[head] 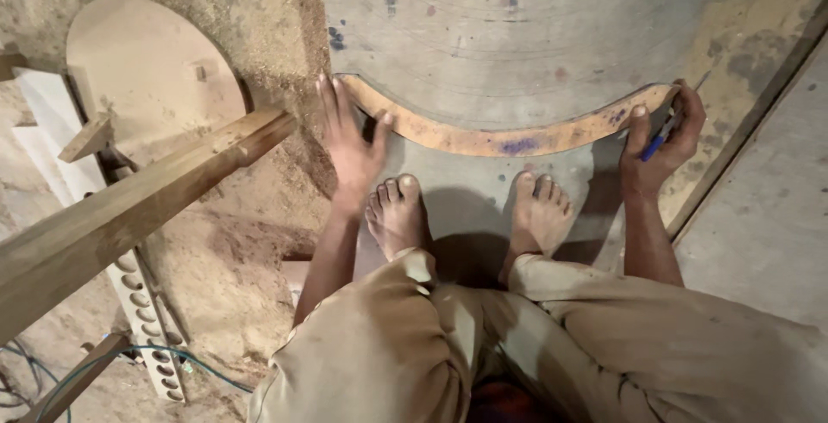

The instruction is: The person kneels on the workshop floor holding a curved wooden template against a flat board, repositioning and aligning it, and traces along its edge with a pen to mark curved lines, repeating the tracing along different sections of the template.

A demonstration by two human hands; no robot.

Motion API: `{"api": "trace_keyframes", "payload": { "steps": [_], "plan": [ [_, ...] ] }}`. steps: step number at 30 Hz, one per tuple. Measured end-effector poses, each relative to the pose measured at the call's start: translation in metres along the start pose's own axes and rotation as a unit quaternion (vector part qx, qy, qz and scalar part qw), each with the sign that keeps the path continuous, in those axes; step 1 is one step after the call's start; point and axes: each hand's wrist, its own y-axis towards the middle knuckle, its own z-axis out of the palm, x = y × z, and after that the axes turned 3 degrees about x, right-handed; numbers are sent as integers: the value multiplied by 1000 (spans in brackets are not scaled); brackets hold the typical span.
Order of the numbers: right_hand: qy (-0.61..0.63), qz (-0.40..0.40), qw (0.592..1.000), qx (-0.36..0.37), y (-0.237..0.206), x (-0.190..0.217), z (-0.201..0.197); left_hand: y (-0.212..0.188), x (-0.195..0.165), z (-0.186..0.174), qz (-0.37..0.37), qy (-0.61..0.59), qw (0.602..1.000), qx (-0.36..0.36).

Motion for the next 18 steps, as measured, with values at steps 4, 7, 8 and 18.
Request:
{"api": "trace_keyframes", "payload": {
  "steps": [4,7,8,18],
  "plan": [
    [-16,6,1000,3,2,3,-4,-22,-75,22,135,56,984,99],
    [-28,24,999,1,2,7,-7,-39,-147,28,223,39,943,244],
    [-29,18,999,4,2,8,-7,-41,-164,24,233,52,935,264],
    [-22,18,1000,-11,0,4,-4,-11,-192,-3,243,87,917,305]
  ]
}}
